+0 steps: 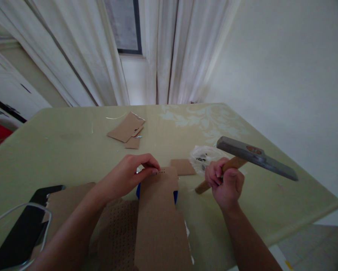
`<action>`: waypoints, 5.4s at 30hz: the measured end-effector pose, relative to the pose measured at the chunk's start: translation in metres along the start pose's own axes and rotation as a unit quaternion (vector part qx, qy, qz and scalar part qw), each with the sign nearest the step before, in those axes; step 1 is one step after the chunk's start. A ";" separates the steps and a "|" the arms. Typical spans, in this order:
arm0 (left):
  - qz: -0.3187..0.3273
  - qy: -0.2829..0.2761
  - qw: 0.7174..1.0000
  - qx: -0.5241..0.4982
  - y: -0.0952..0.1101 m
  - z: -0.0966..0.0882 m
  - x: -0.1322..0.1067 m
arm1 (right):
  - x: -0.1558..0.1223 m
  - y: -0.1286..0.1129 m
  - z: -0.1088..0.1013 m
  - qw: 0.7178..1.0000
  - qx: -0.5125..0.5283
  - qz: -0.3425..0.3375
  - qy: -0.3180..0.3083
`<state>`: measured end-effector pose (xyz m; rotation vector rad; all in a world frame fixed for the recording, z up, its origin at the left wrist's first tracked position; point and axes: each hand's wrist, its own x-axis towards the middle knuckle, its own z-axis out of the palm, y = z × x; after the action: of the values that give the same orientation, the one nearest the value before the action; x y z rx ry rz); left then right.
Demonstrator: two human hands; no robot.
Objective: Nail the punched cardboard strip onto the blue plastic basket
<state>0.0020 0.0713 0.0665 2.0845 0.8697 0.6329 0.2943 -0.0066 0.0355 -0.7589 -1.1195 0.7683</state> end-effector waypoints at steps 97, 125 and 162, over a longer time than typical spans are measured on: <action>-0.063 0.035 0.996 -0.054 -0.016 0.029 0.000 | 0.050 -0.075 0.049 0.701 -0.569 0.135 -0.409; -0.018 -0.005 0.999 0.045 -0.008 0.026 -0.004 | 0.043 -0.061 0.046 0.684 -0.576 0.155 -0.419; -0.110 -0.030 0.992 0.048 -0.022 0.027 -0.005 | 0.039 -0.043 0.053 0.729 -0.507 0.166 -0.429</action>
<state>0.0087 0.0647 0.0328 2.0432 1.0949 0.4159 0.2599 0.0106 0.1042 -1.6428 -2.3823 0.7867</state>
